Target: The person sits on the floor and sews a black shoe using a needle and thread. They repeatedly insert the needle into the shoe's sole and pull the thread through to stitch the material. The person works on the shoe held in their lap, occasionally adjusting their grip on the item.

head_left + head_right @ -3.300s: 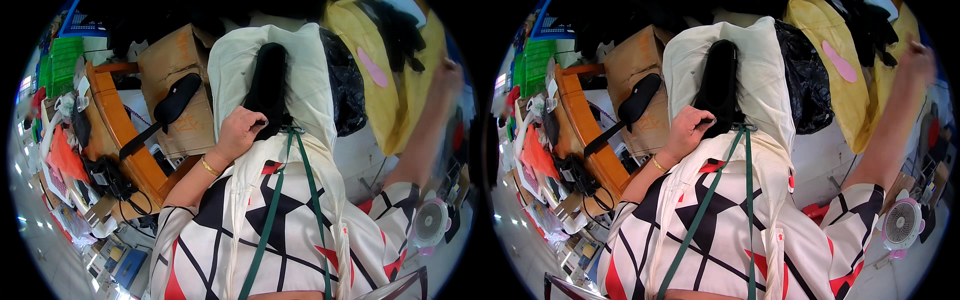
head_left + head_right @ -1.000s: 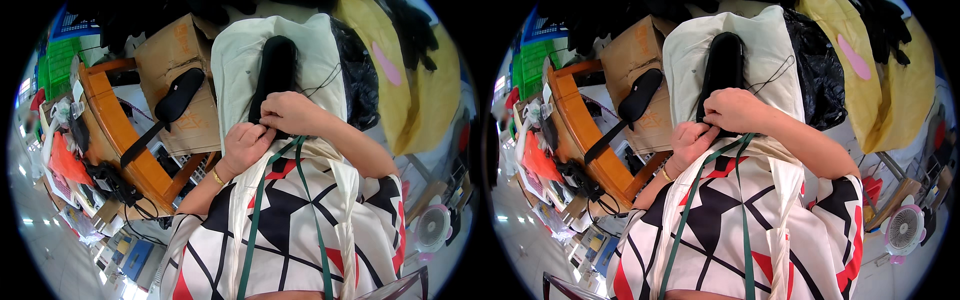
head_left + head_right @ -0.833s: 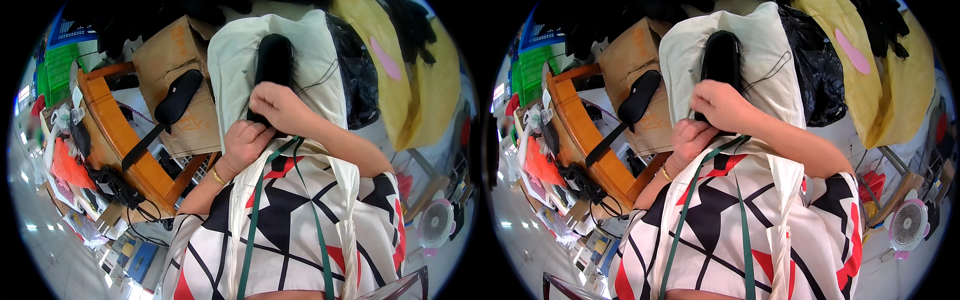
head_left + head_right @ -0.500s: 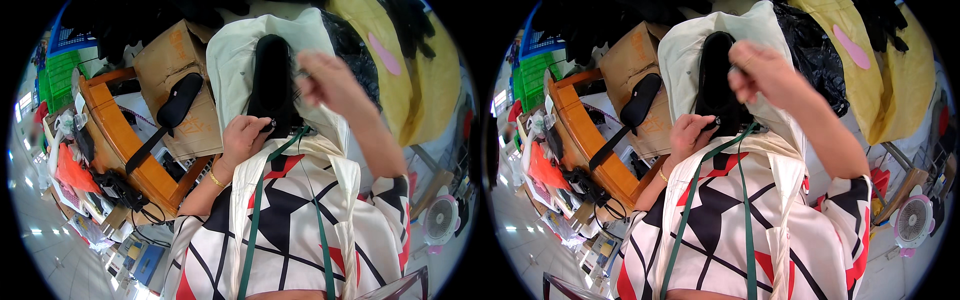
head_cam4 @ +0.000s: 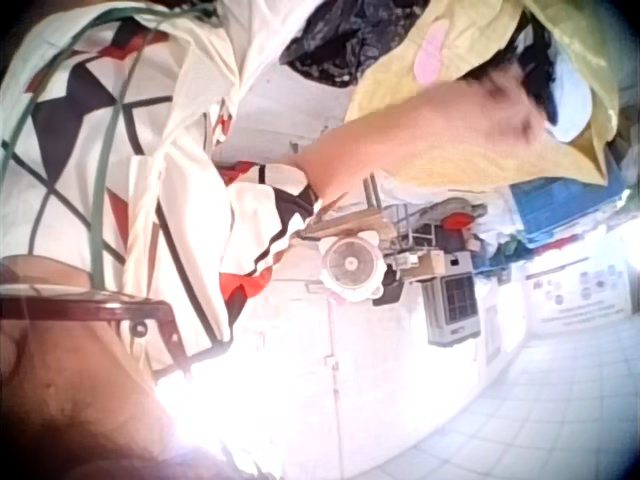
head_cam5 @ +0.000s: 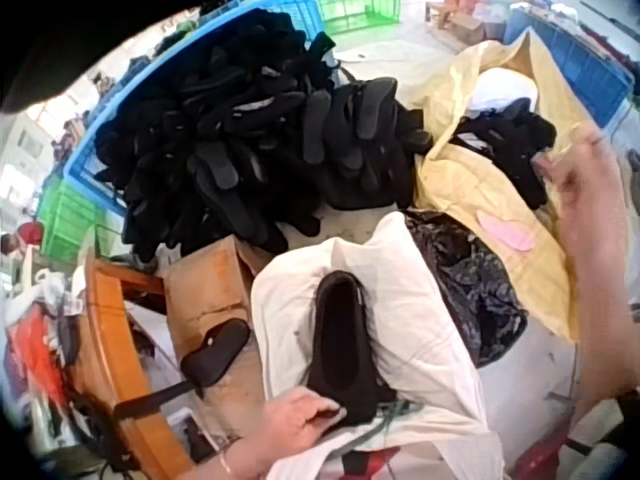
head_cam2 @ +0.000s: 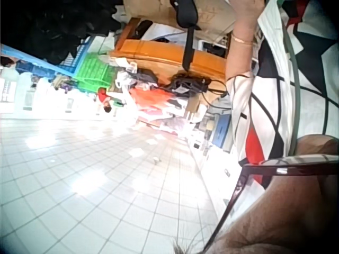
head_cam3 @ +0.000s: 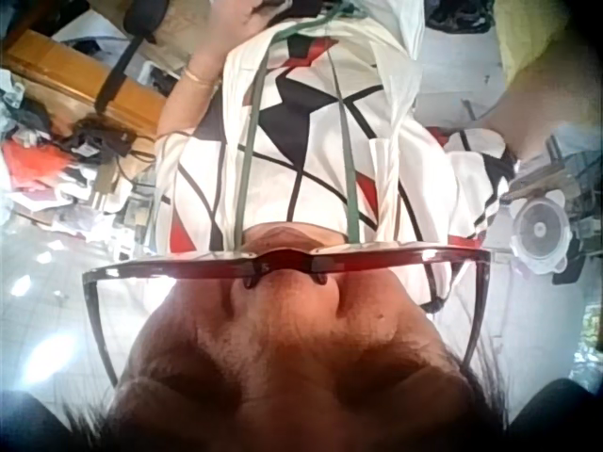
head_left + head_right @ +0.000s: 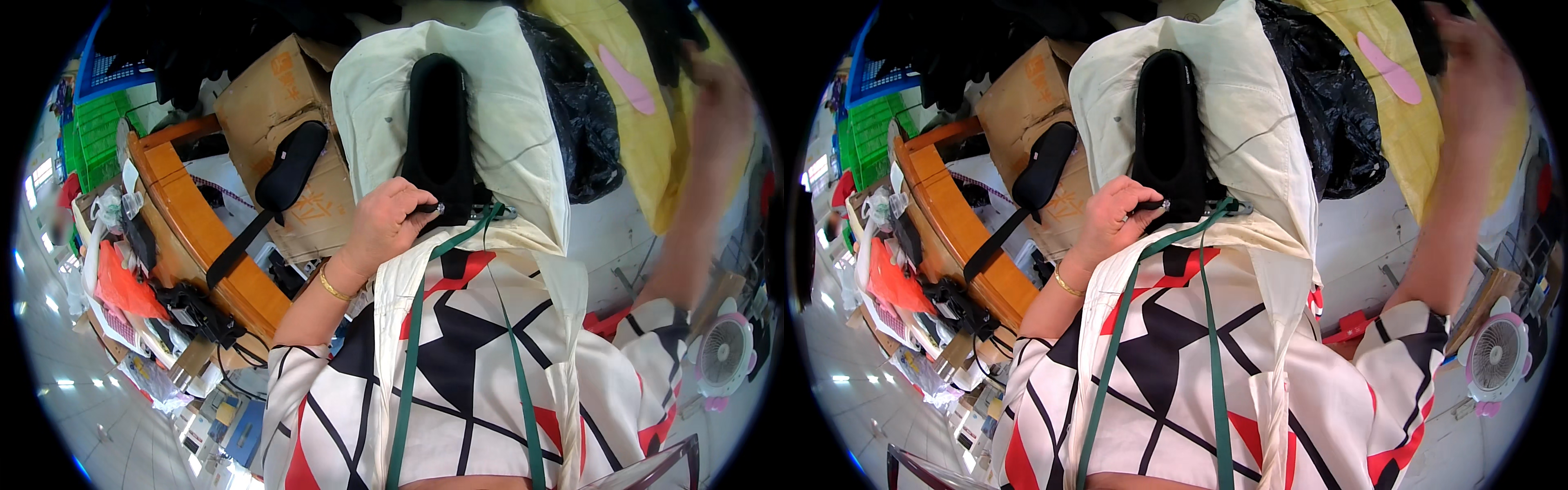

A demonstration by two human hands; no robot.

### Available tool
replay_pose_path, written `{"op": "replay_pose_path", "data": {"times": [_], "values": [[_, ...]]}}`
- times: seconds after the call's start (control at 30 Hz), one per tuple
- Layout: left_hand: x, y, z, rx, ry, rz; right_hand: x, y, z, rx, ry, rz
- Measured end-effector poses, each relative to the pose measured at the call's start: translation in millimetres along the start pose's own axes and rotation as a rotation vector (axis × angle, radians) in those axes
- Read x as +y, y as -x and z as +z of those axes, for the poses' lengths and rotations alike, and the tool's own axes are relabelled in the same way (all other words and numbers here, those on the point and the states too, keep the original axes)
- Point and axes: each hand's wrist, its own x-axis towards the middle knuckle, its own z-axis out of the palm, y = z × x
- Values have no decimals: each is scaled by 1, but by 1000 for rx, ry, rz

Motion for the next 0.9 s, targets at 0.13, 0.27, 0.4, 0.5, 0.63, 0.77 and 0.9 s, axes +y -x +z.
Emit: {"op": "replay_pose_path", "data": {"times": [0.13, 0.27, 0.4, 0.5, 0.63, 0.77, 0.9], "values": [[0, -5, -1, -16, -13, -4, -135, 78, 66, -683, -798, 237], [4, -6, -1, -19, 29, -74, -193, 105, 84, -836, -650, -227], [-10, -1, 3, 44, -28, -9, -212, 90, 95, -703, -586, -483], [-12, -2, 4, 79, -30, 94, -211, 91, 96, -606, -566, -462], [2, 4, -11, 2, -2, -43, -223, 88, 95, -627, -580, -334], [-4, 5, -8, -17, 15, -51, -234, 95, 106, -618, -562, -190], [-9, 3, -1, -40, -46, -57, -235, 107, 129, -504, -488, 53]]}}
